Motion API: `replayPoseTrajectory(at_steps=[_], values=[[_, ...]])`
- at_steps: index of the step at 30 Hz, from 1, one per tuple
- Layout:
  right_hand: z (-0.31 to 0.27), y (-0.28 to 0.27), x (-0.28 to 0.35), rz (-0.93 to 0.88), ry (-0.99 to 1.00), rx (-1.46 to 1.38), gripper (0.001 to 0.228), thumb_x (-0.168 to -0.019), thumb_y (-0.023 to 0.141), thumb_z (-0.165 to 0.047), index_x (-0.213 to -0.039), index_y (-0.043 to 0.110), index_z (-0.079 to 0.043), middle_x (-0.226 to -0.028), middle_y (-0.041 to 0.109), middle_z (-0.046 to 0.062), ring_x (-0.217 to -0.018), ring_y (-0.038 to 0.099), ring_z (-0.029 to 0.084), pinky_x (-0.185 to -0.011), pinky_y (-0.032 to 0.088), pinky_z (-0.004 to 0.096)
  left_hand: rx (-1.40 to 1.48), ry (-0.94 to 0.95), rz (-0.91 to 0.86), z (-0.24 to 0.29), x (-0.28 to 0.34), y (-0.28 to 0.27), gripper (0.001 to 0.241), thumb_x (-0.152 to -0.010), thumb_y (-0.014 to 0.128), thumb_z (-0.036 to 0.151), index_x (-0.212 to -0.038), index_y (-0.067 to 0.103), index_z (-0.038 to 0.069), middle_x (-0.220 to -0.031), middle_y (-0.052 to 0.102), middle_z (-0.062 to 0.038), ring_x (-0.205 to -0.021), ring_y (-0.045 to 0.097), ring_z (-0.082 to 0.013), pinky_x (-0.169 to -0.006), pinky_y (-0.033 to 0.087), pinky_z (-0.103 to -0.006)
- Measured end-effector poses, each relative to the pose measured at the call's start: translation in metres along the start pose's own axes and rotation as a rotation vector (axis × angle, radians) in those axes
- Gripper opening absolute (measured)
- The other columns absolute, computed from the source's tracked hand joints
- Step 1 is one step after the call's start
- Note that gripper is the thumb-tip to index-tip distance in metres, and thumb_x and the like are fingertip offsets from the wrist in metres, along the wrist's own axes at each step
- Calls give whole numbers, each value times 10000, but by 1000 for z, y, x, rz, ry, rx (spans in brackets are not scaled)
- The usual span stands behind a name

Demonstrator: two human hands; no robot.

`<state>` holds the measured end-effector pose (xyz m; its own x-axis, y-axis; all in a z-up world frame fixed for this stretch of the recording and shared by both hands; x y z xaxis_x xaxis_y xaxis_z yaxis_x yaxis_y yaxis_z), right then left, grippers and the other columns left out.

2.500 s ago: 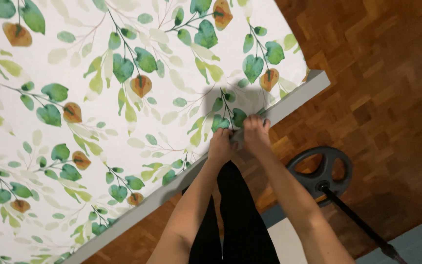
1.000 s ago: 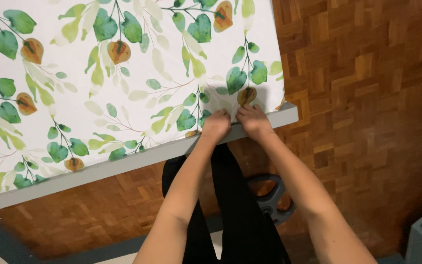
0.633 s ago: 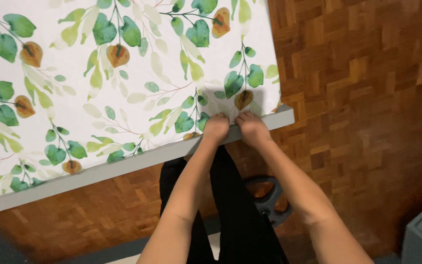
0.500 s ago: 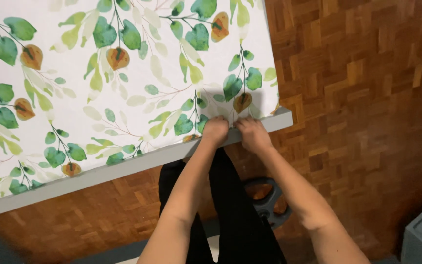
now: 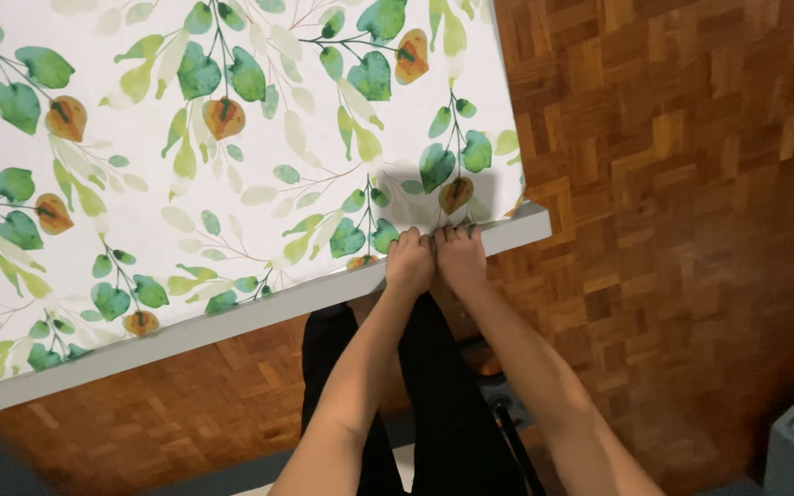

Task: The person smooths and tucks a floral-patterned fitted sheet onto a mattress, working around the edges and corners to secure it in place. They move around the bed to adjust the sheet on all sides.

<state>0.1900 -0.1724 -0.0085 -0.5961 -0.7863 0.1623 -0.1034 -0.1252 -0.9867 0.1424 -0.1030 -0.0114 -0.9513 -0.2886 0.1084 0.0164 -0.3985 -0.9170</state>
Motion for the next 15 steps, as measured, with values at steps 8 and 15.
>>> replayPoseTrajectory(at_steps=[8, 15], values=[[14, -60, -6, 124, -139, -181, 345, -763, 574, -149, -1094, 666, -122, -879, 661, 82, -783, 662, 272, -998, 515, 500, 42, -87, -202, -1, 15, 6, 462, -933, 577, 467, -1236, 583, 117, -1176, 524, -109, -1113, 500, -302, -858, 431, -507], [49, -90, -6, 241, -84, -653, 178, -782, 689, -27, -945, 734, -81, -907, 731, 111, -871, 727, 304, -1015, 547, 428, 216, -245, -341, -12, 4, 2, 251, -956, 640, 450, -1162, 703, 322, -1097, 625, 67, -1038, 607, -222, -874, 508, -447]])
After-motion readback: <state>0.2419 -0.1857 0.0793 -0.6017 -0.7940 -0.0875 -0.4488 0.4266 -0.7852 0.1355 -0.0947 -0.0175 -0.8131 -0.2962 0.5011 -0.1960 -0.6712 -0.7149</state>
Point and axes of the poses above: each hand's wrist, its own x-axis away from the middle knuckle, its own y-axis out of the palm, z = x × y, the point moved 9 cm from there along -x, towards the middle knuckle
